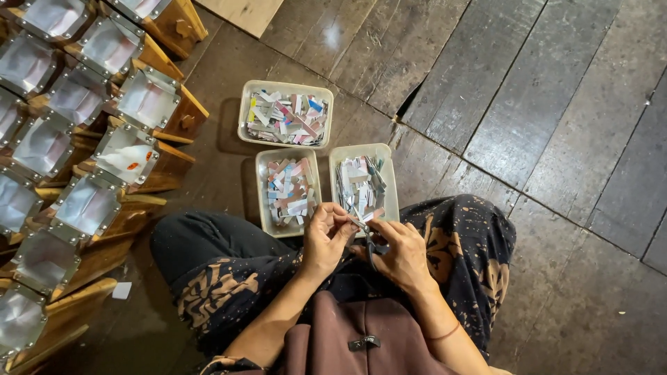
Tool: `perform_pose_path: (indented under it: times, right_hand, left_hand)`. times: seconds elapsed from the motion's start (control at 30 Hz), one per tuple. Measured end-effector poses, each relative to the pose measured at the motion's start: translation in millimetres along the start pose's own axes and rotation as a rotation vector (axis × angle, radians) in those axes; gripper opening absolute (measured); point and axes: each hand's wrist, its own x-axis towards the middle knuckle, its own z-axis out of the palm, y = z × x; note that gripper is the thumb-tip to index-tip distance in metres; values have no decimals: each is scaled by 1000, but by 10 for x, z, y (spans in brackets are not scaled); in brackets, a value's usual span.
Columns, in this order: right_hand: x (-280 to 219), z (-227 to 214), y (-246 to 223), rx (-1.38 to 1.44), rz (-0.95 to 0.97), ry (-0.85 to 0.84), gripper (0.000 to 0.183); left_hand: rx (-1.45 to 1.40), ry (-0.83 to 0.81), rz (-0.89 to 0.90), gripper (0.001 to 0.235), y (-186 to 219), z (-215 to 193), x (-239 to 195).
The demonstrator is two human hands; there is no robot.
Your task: The person sits on the floor and uses scissors to cut small rectangular paper pieces into smaller strips. The cut pieces are placed into a plastic container in front of them.
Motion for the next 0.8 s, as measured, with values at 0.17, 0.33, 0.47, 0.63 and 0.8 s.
perform_pose_path:
  times: [0.17,0.33,0.47,0.63,0.8]
  right_hand:
    - [-7,8,9,-24,-2,-6,59]
    - [36,-42,-92,-8,18,-9,59]
    - [29,-20,-125,13,88,-9,53]
    - [-78,94,72,89,217,-19,48]
    - [-42,4,75,129,287,-69,51]
  left_hand:
    - [2,5,-5,27,-2,-14,-8]
    - [25,9,-8,27,-20,-3,1]
    - [25,16,-28,27,41,63,-1]
    - [-53,19,-118,28,94,103,-13]
    - [27,-10,-173,36,170,24,11]
